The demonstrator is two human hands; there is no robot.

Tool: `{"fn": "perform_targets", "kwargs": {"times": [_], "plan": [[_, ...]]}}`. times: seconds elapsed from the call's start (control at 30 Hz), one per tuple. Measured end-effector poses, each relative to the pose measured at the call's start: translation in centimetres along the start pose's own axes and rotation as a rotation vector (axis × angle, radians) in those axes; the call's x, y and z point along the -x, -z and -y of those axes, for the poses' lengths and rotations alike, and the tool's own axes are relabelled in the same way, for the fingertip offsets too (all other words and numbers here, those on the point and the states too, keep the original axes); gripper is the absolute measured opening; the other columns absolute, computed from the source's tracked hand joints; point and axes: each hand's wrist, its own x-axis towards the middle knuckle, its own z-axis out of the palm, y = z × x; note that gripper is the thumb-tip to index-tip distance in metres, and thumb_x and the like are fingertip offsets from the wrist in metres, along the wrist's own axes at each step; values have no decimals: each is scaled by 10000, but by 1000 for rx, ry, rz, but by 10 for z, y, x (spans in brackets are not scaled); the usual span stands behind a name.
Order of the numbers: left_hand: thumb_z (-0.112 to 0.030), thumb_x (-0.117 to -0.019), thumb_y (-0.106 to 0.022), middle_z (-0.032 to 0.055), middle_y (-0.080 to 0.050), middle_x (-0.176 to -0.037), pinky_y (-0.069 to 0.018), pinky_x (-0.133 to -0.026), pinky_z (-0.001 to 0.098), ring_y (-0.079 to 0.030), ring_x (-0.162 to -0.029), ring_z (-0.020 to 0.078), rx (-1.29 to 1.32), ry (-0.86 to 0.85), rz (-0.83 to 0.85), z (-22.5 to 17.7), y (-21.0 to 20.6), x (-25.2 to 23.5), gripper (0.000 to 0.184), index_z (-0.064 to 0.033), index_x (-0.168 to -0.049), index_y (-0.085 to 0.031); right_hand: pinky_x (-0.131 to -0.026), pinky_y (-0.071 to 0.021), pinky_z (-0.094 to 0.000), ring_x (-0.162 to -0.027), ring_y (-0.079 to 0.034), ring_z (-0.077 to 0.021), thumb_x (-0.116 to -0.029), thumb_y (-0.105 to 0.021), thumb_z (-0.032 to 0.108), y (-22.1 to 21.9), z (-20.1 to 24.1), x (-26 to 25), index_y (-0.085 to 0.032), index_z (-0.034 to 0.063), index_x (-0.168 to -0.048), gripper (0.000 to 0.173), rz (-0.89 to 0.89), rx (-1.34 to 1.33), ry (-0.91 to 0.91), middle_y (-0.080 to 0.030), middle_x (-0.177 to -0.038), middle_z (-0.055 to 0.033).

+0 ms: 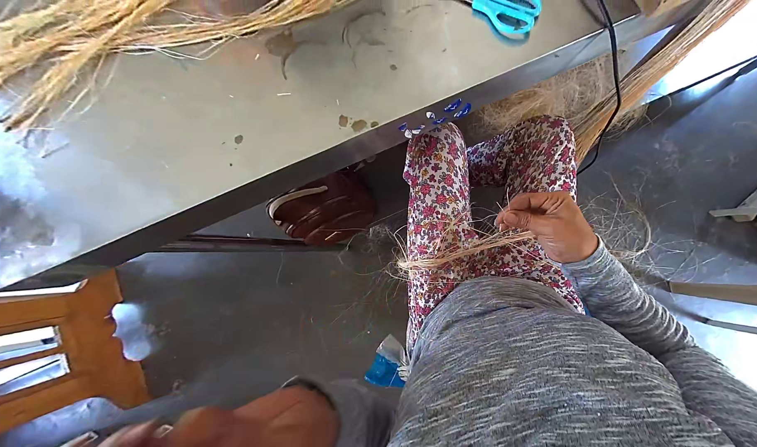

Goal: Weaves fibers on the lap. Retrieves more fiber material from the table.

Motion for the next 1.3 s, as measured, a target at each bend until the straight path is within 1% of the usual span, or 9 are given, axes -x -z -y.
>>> {"fn": "perform_targets", "kwargs": {"times": [0.1,0.13,0.23,0.3,0.47,0.63,0.9,1.13,1.3], "plan": [[-215,-1011,-641,-139,-684,-1090,-520,-916,190,-628,-1062,-4,158,-16,468,1,-50,19,104,-215,-1031,-743,-771,-613,-241,-776,-729,-62,-913,-654,-36,-9,4,-2,-768,82,-892,166,47,-93,-38,-774,-833,4],[-193,-990,-661,-127,-685,-1084,-540,-892,174,-634,-1036,-19,204,45,587,4,-71,24,98,-192,-1023,-754,-770,-616,-244,-773,-733,-61,-913,-659,-25,-12,5,-3,-768,87,-889,158,62,-103,-41,-776,-830,4],[-14,-910,-663,69,-727,-1048,-575,-770,218,-675,-893,55,371,300,808,17,-120,43,164,23,-1044,-750,-734,-619,-235,-741,-728,-57,-918,-664,0,-20,8,-1,-763,91,-890,138,84,-93,-43,-769,-817,10],[0,-914,-657,84,-728,-1051,-590,-751,231,-690,-879,69,460,461,879,26,-139,55,181,41,-1075,-730,-697,-611,-228,-714,-718,-60,-917,-659,-15,-22,9,-2,-761,74,-890,138,85,-67,-38,-762,-804,-1],[42,-886,-691,34,-719,-976,-600,-742,224,-692,-846,59,626,700,849,36,-151,70,151,16,-1030,-728,-667,-601,-204,-672,-701,-44,-915,-638,-76,-25,10,-6,-748,46,-863,172,88,-52,-51,-746,-760,-4],[53,-890,-687,21,-711,-940,-593,-717,211,-680,-805,50,653,721,812,40,-156,76,85,-4,-932,-735,-641,-591,-197,-647,-690,-41,-911,-644,-75,-26,9,-9,-739,36,-852,157,104,-41,-86,-737,-739,-9],[25,-909,-682,-8,-696,-968,-583,-756,201,-673,-875,41,631,660,785,44,-160,77,84,-36,-935,-734,-603,-572,-177,-616,-671,-29,-891,-657,-87,-24,8,-9,-739,7,-832,138,123,4,-103,-732,-727,-22],[35,-904,-682,0,-698,-970,-573,-740,189,-668,-874,37,624,614,791,47,-161,74,86,-25,-931,-737,-665,-598,-202,-668,-703,-39,-893,-677,-83,-20,3,-13,-757,20,-852,137,141,-61,-136,-754,-752,-12],[14,-933,-654,11,-730,-1045,-586,-810,227,-690,-923,59,660,713,816,46,-159,75,207,-7,-1125,-728,-655,-588,-195,-660,-690,-35,-900,-666,-80,-20,1,-13,-752,33,-856,148,116,-91,-122,-748,-751,-2]]}}
